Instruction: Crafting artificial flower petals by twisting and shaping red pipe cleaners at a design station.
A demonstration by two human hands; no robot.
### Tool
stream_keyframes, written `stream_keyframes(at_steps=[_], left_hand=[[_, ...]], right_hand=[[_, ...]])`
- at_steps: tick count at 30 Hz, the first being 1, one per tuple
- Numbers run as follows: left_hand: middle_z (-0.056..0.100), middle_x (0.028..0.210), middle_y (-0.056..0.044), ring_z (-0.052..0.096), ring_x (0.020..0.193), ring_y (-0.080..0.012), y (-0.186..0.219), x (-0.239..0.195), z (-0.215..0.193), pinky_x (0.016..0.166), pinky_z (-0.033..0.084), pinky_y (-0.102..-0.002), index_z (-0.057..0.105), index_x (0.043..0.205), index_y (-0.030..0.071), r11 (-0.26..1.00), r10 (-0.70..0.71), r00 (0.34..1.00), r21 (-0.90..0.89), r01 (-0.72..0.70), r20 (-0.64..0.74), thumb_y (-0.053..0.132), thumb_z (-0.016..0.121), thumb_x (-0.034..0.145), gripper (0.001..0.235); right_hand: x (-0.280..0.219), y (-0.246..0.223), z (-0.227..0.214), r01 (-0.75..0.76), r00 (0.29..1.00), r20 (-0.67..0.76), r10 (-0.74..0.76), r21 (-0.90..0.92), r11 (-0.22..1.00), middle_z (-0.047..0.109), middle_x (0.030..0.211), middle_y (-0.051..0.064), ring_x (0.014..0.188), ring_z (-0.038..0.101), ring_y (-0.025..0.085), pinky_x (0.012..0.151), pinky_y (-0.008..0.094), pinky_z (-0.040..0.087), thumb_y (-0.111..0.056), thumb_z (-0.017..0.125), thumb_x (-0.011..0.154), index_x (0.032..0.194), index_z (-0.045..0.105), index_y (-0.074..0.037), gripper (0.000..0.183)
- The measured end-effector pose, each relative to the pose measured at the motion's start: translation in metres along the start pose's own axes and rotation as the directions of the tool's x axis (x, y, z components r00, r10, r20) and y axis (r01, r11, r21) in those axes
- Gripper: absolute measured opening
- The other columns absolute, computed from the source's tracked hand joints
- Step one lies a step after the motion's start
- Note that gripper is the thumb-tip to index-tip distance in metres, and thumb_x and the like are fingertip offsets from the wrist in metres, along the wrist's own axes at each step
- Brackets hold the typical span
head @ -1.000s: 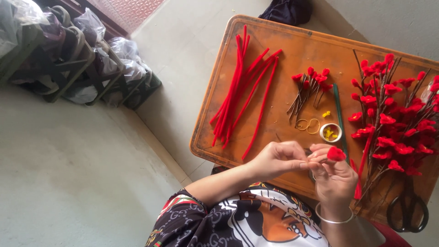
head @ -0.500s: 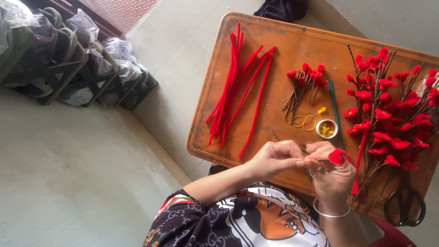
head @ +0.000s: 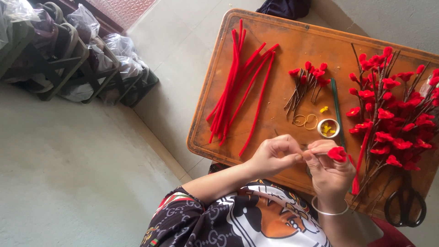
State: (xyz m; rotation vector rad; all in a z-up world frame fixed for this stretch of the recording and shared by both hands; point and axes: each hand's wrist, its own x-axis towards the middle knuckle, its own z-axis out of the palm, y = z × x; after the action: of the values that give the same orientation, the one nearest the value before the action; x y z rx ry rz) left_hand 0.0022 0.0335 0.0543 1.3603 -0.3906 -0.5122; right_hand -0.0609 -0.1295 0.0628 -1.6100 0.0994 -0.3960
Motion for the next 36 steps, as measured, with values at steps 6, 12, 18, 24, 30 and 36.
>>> stream_keyframes(at_steps=[6,12,18,24,30,36], left_hand=[[0.063,0.094,0.002,0.061,0.088,-0.0052,-0.015,0.0,-0.003,0.082,0.05,-0.019,0.07,0.092,0.011,0.963,-0.084,0.995,-0.253,0.095,0.055,0.023,0.071,0.099,0.014],[0.068,0.097,0.0,0.065,0.092,-0.0087,-0.016,-0.002,0.0,0.086,0.053,-0.021,0.072,0.095,0.01,0.991,-0.006,0.998,-0.132,0.014,0.063,0.015,0.07,0.1,0.007],[0.064,0.092,0.001,0.062,0.086,-0.0116,-0.006,-0.003,0.004,0.081,0.051,-0.026,0.068,0.09,0.012,0.992,0.101,0.995,0.072,-0.1,-0.01,0.018,0.068,0.099,0.011],[0.069,0.088,0.0,0.064,0.085,-0.0066,-0.021,-0.001,0.008,0.081,0.05,-0.024,0.076,0.085,0.011,0.984,-0.011,1.0,-0.179,0.006,-0.025,0.014,0.074,0.094,0.009],[0.069,0.09,-0.001,0.065,0.086,-0.0094,-0.011,-0.002,0.006,0.082,0.051,-0.026,0.076,0.087,0.011,0.996,0.013,1.0,-0.09,-0.015,-0.015,0.014,0.074,0.093,0.007],[0.071,0.091,-0.005,0.064,0.089,-0.0121,-0.018,-0.003,0.006,0.086,0.052,-0.031,0.076,0.092,0.007,0.983,0.048,0.998,-0.175,-0.055,-0.046,0.012,0.072,0.094,0.006]], right_hand=[[0.009,-0.011,-0.008,-0.023,0.985,0.171,0.028,-0.03,0.999,0.073,0.116,0.012,0.115,0.071,0.025,0.105,0.03,0.063,-0.007,0.072,0.093,0.119,0.069,0.001,0.027],[0.012,-0.019,0.002,0.018,0.995,0.1,-0.016,-0.022,1.0,0.071,0.094,0.009,0.094,0.069,0.021,0.092,0.029,0.062,-0.011,0.076,0.09,0.097,0.071,-0.005,0.011],[0.0,0.002,-0.001,-0.023,1.0,0.009,0.023,-0.04,0.999,0.066,0.097,0.01,0.098,0.067,0.022,0.089,0.026,0.061,-0.006,0.078,0.09,0.1,0.067,-0.003,0.015],[0.02,-0.025,0.017,0.003,1.0,0.011,-0.004,0.082,0.997,0.067,0.08,0.019,0.072,0.063,0.022,0.06,0.03,0.057,-0.005,0.074,0.092,0.087,0.069,0.007,0.014],[0.007,0.005,0.008,-0.053,0.994,-0.089,0.067,0.158,0.986,0.065,0.087,0.026,0.074,0.064,0.022,0.055,0.03,0.057,-0.002,0.082,0.084,0.087,0.066,0.011,0.02],[0.021,-0.009,0.008,0.061,0.998,0.025,-0.065,0.151,0.987,0.066,0.076,0.028,0.066,0.064,0.031,0.049,0.036,0.056,0.006,0.075,0.086,0.085,0.068,0.016,0.013]])
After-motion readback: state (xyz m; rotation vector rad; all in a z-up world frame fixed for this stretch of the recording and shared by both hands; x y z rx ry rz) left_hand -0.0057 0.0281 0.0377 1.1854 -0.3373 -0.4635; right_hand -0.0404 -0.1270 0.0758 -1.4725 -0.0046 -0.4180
